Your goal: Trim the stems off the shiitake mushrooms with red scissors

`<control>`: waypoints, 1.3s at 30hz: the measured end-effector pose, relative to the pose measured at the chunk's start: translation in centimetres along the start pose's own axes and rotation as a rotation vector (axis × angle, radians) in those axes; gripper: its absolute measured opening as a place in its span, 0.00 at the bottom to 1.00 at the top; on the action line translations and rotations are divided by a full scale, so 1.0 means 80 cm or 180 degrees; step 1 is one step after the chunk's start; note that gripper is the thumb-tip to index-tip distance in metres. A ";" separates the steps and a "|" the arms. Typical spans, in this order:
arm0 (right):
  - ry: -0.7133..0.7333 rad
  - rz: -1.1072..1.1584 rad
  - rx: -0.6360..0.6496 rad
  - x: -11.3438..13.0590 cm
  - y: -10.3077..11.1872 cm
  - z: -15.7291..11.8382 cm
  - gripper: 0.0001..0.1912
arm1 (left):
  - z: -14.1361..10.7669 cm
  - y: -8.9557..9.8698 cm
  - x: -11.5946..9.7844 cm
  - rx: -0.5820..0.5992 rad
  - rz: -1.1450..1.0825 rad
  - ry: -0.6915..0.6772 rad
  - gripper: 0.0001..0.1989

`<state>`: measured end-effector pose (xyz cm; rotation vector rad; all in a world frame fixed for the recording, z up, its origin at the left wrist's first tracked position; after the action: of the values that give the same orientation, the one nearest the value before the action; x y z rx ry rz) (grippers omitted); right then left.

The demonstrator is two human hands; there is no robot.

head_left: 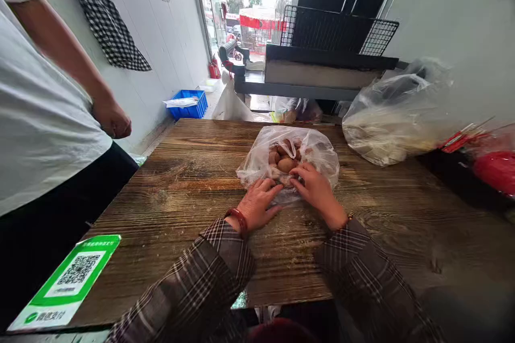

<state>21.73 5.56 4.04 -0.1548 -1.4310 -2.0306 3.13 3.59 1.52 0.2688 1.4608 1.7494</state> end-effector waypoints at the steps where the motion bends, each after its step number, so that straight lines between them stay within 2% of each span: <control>1: 0.0015 0.0005 -0.0020 0.001 0.000 0.000 0.07 | 0.000 0.000 0.001 -0.0019 -0.0015 0.0009 0.28; 5: 0.0134 0.0076 0.0033 0.005 0.001 0.000 0.07 | 0.001 0.001 0.003 -0.0189 -0.0132 0.0029 0.30; 9: 0.0286 0.0178 0.0245 0.011 0.001 0.000 0.07 | 0.000 0.004 0.005 -0.0378 -0.0282 0.0013 0.37; 13: 0.0493 0.0378 0.0484 0.017 0.002 -0.001 0.06 | 0.001 -0.001 0.003 -0.0125 -0.0306 -0.0141 0.44; 17: 0.0654 0.0640 0.0608 0.020 0.002 -0.002 0.07 | 0.002 -0.003 0.001 0.0128 -0.0189 -0.0130 0.44; 20: 0.0503 0.0553 0.0515 0.018 0.003 -0.001 0.09 | 0.003 0.002 0.000 0.0128 -0.0051 -0.0015 0.39; 25: -0.0060 0.0259 0.0124 0.005 0.004 0.000 0.11 | 0.004 0.007 -0.003 0.0169 0.0195 0.0204 0.27; 31: -0.0578 0.0160 -0.0334 -0.011 0.002 -0.004 0.21 | 0.003 0.007 -0.014 0.0268 0.0148 0.0030 0.19; 33: -0.0589 0.0102 -0.0498 -0.008 0.007 -0.004 0.22 | 0.001 0.007 -0.016 0.0272 0.0172 0.0034 0.19; 36: -0.0296 -0.0250 -0.0705 0.009 0.019 0.003 0.21 | -0.001 0.009 -0.018 0.0299 0.0252 0.0058 0.21; 39: 0.0035 -0.0665 -0.0525 0.025 0.020 0.018 0.21 | -0.002 0.012 -0.017 0.0262 0.0390 0.0116 0.23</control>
<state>20.64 5.63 6.77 -0.0653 -1.3183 -2.3167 3.46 2.53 2.73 0.3783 1.5739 1.8014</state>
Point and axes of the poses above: each hand's wrist, its own z-axis towards the middle knuckle, its own y-axis out of the back of the hand, x = y × z, the point moved 5 cm from there along z, towards the middle knuckle, and after that the axes turned 1 degree about z, right-handed, at the moved point
